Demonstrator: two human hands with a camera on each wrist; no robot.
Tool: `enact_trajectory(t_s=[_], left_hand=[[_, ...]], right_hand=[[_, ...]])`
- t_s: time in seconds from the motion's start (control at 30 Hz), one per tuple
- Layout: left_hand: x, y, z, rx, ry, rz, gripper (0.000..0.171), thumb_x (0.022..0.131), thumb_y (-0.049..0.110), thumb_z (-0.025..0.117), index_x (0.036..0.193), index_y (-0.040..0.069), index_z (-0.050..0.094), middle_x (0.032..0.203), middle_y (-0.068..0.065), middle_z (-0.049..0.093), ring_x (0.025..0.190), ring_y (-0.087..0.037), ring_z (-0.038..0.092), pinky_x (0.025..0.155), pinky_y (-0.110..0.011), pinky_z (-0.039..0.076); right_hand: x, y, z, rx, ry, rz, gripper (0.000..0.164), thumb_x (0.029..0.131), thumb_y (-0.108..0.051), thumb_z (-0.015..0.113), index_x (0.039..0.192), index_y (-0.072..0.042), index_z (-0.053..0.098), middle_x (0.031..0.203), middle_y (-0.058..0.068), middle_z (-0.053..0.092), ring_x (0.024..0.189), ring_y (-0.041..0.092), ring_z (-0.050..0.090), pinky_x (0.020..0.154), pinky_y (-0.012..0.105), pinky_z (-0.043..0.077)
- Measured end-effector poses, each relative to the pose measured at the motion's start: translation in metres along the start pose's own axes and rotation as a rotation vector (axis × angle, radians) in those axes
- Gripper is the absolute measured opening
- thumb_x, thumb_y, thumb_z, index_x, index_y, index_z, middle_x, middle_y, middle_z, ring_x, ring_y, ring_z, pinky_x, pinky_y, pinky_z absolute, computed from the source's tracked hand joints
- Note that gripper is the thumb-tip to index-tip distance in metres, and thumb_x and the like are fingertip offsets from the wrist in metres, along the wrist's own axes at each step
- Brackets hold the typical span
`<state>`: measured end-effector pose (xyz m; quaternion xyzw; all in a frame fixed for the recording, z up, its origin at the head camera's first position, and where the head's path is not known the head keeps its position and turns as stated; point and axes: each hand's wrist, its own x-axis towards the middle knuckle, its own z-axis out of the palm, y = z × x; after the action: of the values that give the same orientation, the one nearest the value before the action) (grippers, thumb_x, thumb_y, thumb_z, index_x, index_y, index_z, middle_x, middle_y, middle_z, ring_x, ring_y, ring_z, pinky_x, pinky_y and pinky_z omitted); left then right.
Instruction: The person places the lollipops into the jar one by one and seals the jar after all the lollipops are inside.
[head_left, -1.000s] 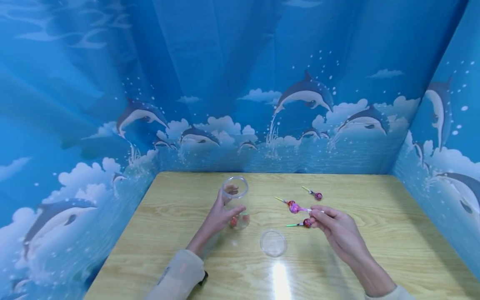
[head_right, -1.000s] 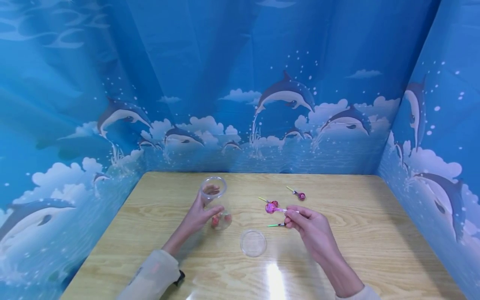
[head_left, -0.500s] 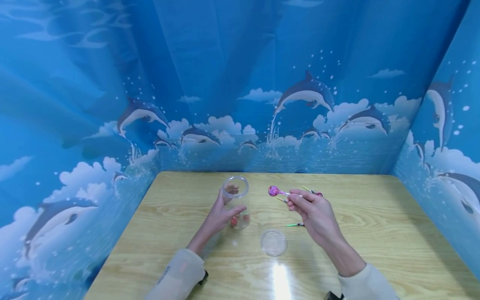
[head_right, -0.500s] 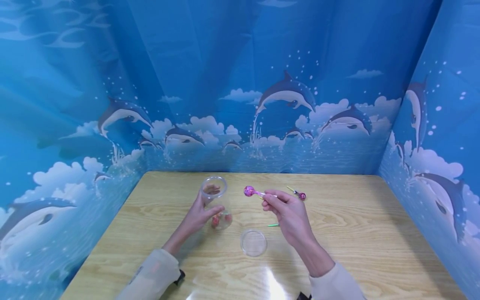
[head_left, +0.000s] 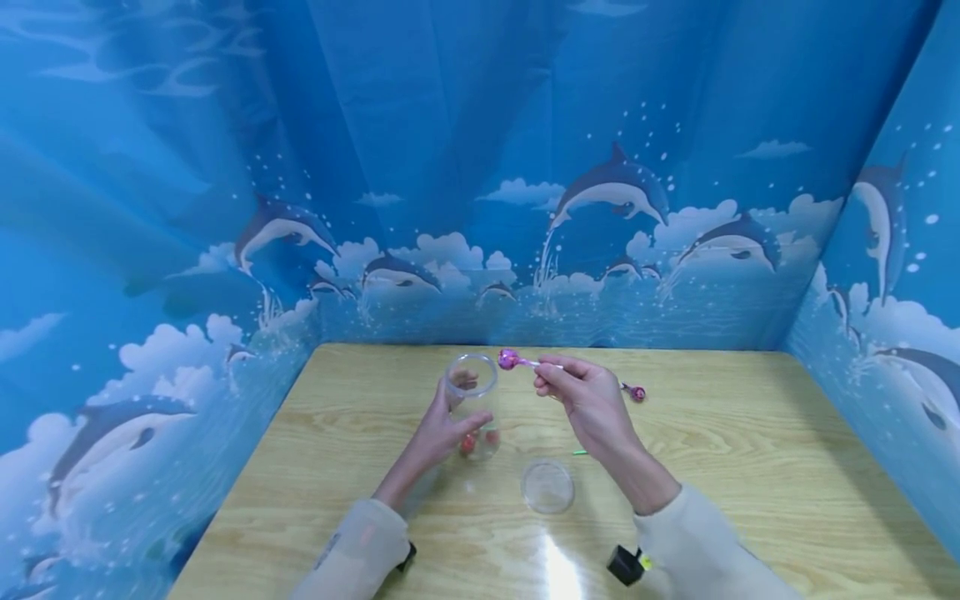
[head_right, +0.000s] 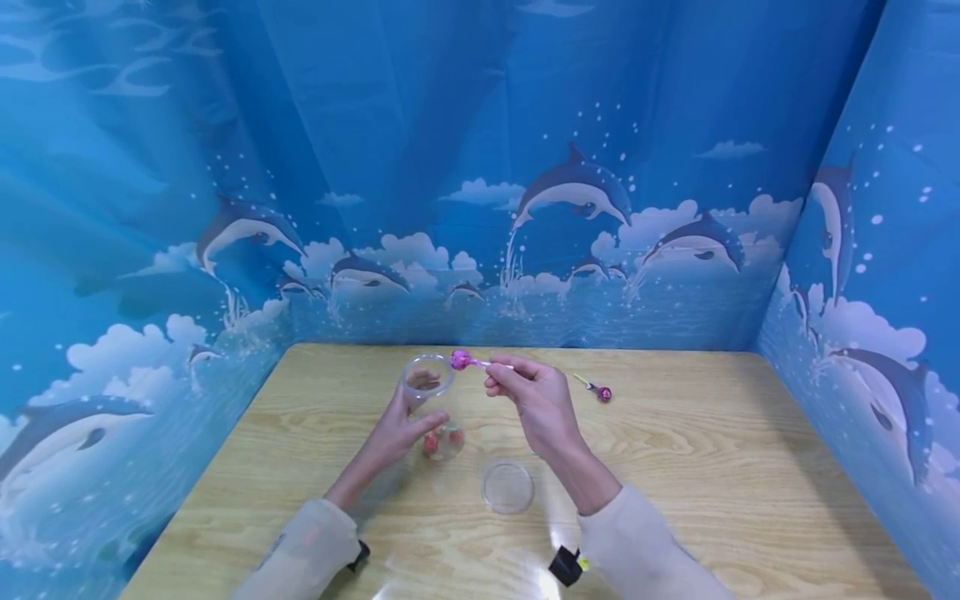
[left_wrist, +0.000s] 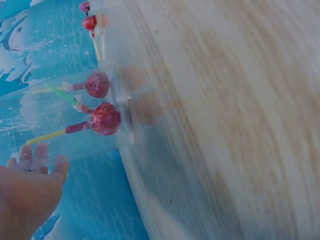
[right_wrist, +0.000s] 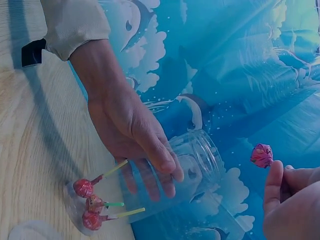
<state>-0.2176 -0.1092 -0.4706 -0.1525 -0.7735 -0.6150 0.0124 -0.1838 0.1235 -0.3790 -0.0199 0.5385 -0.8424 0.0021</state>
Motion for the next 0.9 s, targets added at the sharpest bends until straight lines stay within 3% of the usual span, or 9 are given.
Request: enact_trajectory(t_s=[0.3, 0.9], left_hand=[[0.001, -0.003, 0.001, -0.029, 0.013, 0.021, 0.075, 0.088, 0.006, 0.081, 0.149, 0.005, 0.038, 0.146, -0.019, 0.052, 0.138, -0.037, 0.047, 0.12, -0.06, 0.029], [0.0, -0.003, 0.001, -0.028, 0.013, 0.031, 0.071, 0.089, 0.004, 0.08, 0.147, 0.007, 0.04, 0.146, -0.018, 0.053, 0.139, -0.037, 0.046, 0.119, -0.06, 0.029]], right_hand=[[0.015, 0.01, 0.018, -0.081, -0.055, -0.018, 0.03, 0.098, 0.0, 0.068, 0.123, 0.017, 0.064, 0.093, 0.008, 0.071, 0.077, 0.012, 0.067, 0.075, 0.024, 0.06], [0.036, 0.02, 0.043, -0.26, -0.121, -0.075, 0.022, 0.096, -0.003, 0.072, 0.112, 0.012, 0.072, 0.08, 0.01, 0.068, 0.067, 0.01, 0.059, 0.062, 0.022, 0.053]])
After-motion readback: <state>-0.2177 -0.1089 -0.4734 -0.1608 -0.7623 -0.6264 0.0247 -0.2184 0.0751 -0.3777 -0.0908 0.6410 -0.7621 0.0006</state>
